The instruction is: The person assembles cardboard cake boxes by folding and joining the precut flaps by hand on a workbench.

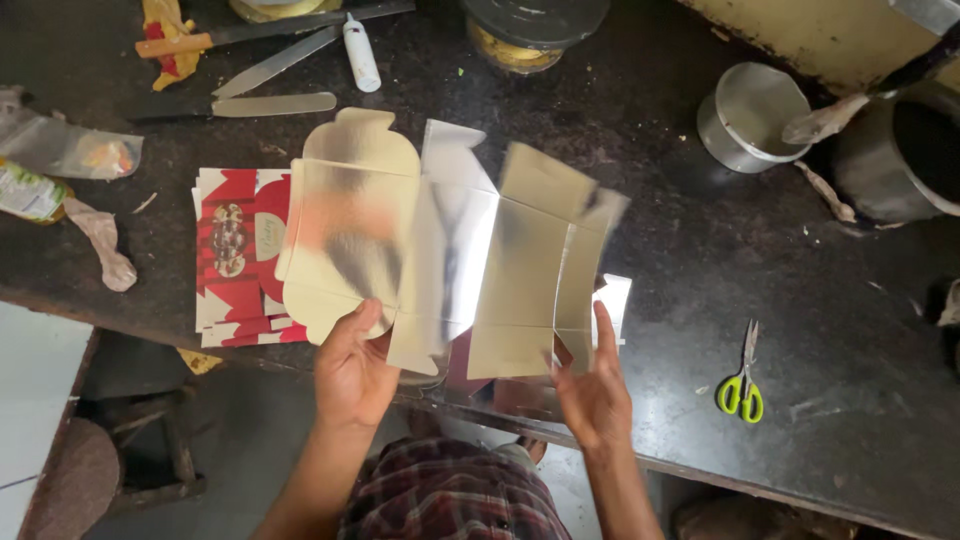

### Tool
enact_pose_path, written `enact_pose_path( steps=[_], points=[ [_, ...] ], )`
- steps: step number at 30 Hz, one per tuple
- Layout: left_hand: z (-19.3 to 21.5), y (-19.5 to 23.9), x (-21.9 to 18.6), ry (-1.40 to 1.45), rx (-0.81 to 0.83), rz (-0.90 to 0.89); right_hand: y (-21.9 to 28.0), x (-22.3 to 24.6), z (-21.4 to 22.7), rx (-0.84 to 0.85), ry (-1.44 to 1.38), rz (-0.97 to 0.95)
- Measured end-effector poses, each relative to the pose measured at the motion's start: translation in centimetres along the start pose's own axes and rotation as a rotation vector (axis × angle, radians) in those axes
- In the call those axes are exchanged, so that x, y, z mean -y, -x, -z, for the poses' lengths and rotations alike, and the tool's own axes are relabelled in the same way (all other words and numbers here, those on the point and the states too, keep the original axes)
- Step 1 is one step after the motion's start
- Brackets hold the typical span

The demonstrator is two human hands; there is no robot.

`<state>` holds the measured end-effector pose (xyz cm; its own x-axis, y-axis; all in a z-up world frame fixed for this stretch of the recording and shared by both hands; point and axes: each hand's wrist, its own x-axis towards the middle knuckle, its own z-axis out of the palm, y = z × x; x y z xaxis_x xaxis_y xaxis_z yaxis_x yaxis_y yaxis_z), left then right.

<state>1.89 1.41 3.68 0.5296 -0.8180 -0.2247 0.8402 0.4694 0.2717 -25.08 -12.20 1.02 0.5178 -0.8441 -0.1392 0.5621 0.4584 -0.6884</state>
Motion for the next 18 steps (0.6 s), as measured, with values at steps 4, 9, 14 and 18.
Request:
enact_pose_path(
  steps=[4,9,14,18],
  points=[
    [1.7,-0.9,2.3,0.109,-0.016,-0.027,0.0,-3.6,-0.5,-0.174,-0.351,0.084],
    [2.2,-0.6,5.5,-0.041,-0.14,-0.087,1.0,-6.8,-4.1,0.238,-0.311,0.095],
    [1.0,1.8,7.5,-0.158,-0.105,-0.129,-1.5,-4.9,-4.0,-0.356,0.163,0.092],
    [0.2,3.4,7.3,-0.187,0.096,-0.073,-1.2,-5.5,-4.3,-0.34,1.03,0.176]
  ],
)
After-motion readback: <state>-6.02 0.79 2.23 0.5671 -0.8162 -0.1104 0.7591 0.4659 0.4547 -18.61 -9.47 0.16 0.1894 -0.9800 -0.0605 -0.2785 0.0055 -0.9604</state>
